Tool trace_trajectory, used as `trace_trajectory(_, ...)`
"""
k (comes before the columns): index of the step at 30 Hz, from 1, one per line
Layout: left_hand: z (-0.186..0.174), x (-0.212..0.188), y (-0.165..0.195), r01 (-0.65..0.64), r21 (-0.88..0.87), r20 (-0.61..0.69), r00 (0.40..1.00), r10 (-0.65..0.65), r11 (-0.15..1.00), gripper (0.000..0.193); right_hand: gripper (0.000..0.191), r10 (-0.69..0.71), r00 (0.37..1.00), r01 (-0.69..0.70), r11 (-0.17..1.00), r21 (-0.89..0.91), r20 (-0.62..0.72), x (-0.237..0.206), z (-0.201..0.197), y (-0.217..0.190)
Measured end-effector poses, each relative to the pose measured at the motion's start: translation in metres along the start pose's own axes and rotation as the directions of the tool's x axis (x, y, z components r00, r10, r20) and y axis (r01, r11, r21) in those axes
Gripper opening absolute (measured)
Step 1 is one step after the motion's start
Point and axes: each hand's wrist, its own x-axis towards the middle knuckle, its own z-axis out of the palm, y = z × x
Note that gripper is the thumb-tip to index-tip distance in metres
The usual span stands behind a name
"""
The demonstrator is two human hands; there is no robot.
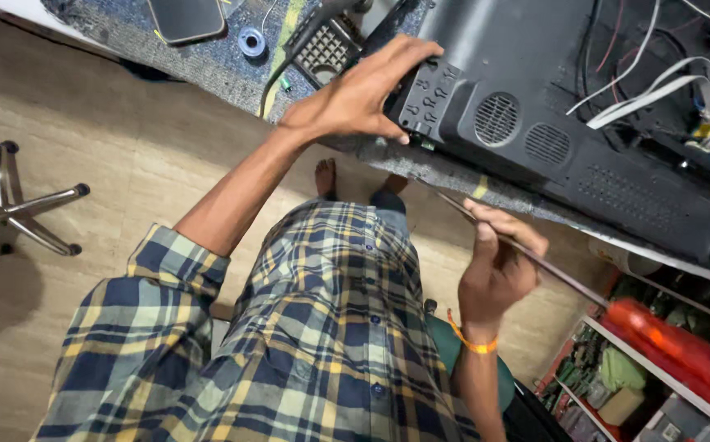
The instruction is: The person aligns and secures a speaker bar to the back of a television chassis, then uses a screwdriver to fasten multiple screws into the rear panel. The person handles wires and circuit boards while repositioning the speaker bar and tightening the screws.
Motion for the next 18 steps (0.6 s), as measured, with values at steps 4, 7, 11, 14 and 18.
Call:
trace_trajectory(4,0.0,-0.009,0.021,0.076,0.051,-0.031,0.997,-0.074,0.996,0.117,0.011,0.047,0.997,-0.042,0.997,0.065,-0.067,-0.021,0.004,0.021)
trace_trajectory(7,0.0,-0.013,0.033,0.021,-0.006,-0.095,0.995,-0.021,1.0,0.117,0.011,0.213,0.938,-0.044,0.857,0.514,-0.274,-0.016,0.012,0.05)
trace_trajectory(11,0.008,-0.017,0.042,0.253,-0.169,-0.054,0.963,-0.265,0.953,0.115,0.018,0.444,0.816,-0.164,0.792,0.588,-0.371,-0.003,0.024,0.082)
trace_trajectory(14,0.023,-0.024,0.044,0.452,-0.278,-0.077,0.869,-0.488,0.848,0.112,0.022,0.53,0.744,-0.271,0.796,0.541,-0.406,0.001,0.032,0.091)
trace_trajectory(18,0.046,-0.037,0.032,0.426,-0.722,-0.076,0.735,-0.674,0.545,0.079,0.026,0.528,0.754,-0.289,0.801,0.525,-0.39,0.003,0.036,0.091)
